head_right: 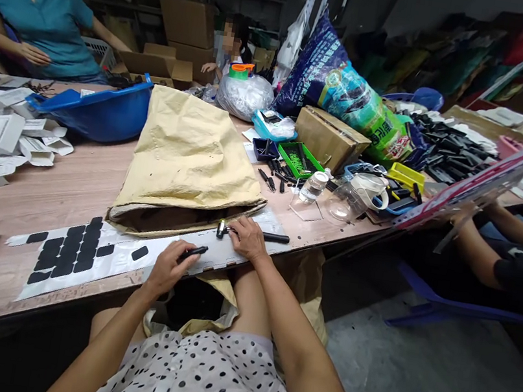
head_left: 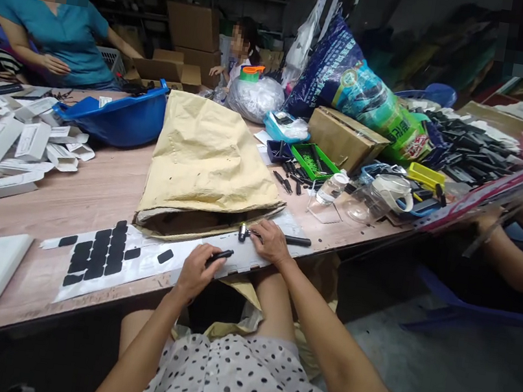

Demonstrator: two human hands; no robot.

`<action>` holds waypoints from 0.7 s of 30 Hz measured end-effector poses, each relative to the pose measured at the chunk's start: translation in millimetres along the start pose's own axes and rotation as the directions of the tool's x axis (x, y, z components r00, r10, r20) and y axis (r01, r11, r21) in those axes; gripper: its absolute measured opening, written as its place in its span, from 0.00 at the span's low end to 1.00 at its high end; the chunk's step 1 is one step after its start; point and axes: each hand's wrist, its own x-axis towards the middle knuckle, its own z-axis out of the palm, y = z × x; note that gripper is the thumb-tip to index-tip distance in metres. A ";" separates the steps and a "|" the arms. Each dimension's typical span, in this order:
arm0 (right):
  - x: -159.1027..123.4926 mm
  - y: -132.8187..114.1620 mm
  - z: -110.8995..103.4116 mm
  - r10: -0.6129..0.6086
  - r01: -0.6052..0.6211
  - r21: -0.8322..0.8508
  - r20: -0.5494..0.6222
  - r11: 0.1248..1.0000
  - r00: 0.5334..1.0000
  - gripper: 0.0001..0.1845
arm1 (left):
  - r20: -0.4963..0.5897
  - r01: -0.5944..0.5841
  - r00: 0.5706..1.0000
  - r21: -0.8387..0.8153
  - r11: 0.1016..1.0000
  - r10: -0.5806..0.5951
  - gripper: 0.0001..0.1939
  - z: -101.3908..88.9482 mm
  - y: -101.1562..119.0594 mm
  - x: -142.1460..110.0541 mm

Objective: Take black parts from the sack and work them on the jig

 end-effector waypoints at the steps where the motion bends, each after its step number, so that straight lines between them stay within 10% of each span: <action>1: 0.1 -0.1 -0.1 -0.001 0.001 -0.004 0.000 1.000 1.000 0.10 | 0.030 -0.018 0.999 -0.039 0.999 0.019 0.11 1.0 6.7 -11.1; 12: 0.0 0.1 0.1 0.004 -0.005 -0.026 -0.018 1.000 1.000 0.08 | 0.309 0.154 0.932 0.130 0.979 -0.188 0.07 46.5 2.7 -88.2; 17: -2.0 1.4 2.5 -0.006 0.005 -0.024 -0.031 1.000 0.999 0.08 | 0.437 0.148 0.880 0.125 0.981 -0.188 0.06 39.0 13.8 -75.1; 21: -3.3 1.9 3.2 0.000 -0.002 -0.034 -0.034 0.999 0.999 0.08 | 0.217 0.131 0.969 -0.031 0.991 -0.121 0.09 8.5 23.9 -27.9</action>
